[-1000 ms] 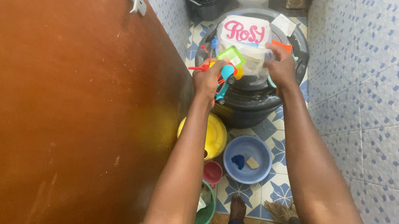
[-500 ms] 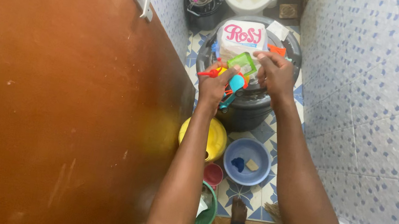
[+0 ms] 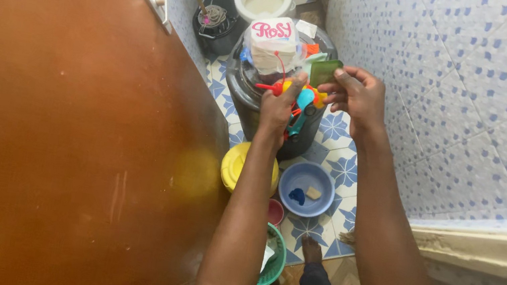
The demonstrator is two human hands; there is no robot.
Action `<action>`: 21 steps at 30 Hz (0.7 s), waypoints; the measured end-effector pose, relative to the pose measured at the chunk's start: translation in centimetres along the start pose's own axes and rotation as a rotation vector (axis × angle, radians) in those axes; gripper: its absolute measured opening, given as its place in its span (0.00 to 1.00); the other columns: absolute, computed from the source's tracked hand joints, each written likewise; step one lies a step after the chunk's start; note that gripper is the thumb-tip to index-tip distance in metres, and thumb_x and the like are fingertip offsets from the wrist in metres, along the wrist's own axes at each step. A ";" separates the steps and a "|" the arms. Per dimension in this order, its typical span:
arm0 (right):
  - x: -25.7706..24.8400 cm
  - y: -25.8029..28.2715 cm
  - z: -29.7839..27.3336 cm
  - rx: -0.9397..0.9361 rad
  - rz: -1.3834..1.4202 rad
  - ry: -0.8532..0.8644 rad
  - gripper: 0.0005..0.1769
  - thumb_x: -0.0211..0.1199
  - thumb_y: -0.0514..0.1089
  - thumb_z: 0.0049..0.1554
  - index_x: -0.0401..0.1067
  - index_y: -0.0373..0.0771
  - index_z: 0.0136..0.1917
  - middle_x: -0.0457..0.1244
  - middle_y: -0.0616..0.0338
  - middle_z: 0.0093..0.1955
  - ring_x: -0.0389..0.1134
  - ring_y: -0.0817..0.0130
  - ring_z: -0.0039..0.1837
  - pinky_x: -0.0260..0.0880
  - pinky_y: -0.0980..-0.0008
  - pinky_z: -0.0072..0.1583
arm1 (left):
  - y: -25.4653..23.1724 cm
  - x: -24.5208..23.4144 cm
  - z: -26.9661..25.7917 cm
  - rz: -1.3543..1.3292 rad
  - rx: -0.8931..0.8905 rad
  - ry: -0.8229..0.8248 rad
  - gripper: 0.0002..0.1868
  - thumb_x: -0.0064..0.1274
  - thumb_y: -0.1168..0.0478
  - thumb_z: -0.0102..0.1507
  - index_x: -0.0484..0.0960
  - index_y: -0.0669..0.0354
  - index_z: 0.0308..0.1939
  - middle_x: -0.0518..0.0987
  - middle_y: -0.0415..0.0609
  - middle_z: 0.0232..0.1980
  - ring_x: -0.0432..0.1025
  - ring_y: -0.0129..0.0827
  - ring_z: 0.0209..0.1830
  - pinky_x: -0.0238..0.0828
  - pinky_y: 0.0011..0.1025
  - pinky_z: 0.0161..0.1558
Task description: The person washes several colorful plastic toys under a running tap in a small sink, then places them into a large water container. The person then pours water from a yellow jerrycan into a blue basin and scrubs a blue cloth with a bar of soap before rinsing it in the sink.
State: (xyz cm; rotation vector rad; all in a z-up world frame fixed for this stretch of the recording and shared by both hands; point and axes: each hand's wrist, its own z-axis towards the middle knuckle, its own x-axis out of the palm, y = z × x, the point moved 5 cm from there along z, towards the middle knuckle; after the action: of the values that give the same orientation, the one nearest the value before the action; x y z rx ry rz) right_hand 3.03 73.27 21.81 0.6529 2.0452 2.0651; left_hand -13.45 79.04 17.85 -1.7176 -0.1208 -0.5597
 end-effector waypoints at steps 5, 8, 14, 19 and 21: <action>-0.8 3.2 -7.7 -0.130 0.257 -0.063 0.14 0.53 0.40 0.58 0.75 0.32 0.51 0.72 0.52 0.45 0.76 0.66 0.43 0.75 0.69 0.41 | -0.2 2.8 -5.4 -0.131 -0.048 0.248 0.15 0.53 0.61 0.62 0.82 0.68 0.50 0.84 0.47 0.39 0.77 0.27 0.32 0.75 0.26 0.34; -2.7 4.3 -12.4 -0.201 0.320 -0.157 0.12 0.56 0.42 0.60 0.75 0.32 0.50 0.71 0.50 0.46 0.75 0.63 0.43 0.74 0.68 0.42 | -0.8 4.3 -8.7 -0.057 -0.028 0.344 0.15 0.50 0.62 0.61 0.81 0.68 0.48 0.83 0.51 0.38 0.77 0.30 0.29 0.76 0.28 0.31; -6.2 7.9 -21.2 -0.338 0.170 -0.325 0.15 0.65 0.37 0.56 0.73 0.33 0.57 0.70 0.52 0.49 0.72 0.68 0.45 0.69 0.74 0.41 | -2.8 8.8 -15.8 0.085 0.081 0.463 0.20 0.59 0.63 0.62 0.74 0.68 0.55 0.83 0.52 0.43 0.79 0.29 0.36 0.78 0.26 0.36; -8.6 11.3 -27.9 -0.454 0.111 -0.455 0.27 0.68 0.36 0.54 0.68 0.37 0.67 0.69 0.55 0.48 0.71 0.74 0.46 0.66 0.78 0.39 | -5.0 12.9 -22.7 0.082 0.027 0.543 0.27 0.62 0.60 0.60 0.73 0.69 0.59 0.83 0.56 0.42 0.80 0.34 0.33 0.81 0.31 0.31; -9.7 12.5 -30.1 -0.499 0.104 -0.484 0.29 0.69 0.35 0.55 0.68 0.36 0.69 0.69 0.55 0.49 0.70 0.75 0.47 0.65 0.78 0.39 | -5.5 14.3 -24.9 0.045 -0.004 0.602 0.27 0.62 0.60 0.59 0.73 0.67 0.59 0.83 0.58 0.41 0.81 0.36 0.32 0.82 0.33 0.28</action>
State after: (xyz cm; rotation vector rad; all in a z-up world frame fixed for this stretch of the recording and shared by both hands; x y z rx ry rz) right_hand 1.52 41.26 33.18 1.0422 1.2027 2.0847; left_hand -10.43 53.59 31.89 -1.4846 0.3465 -1.0160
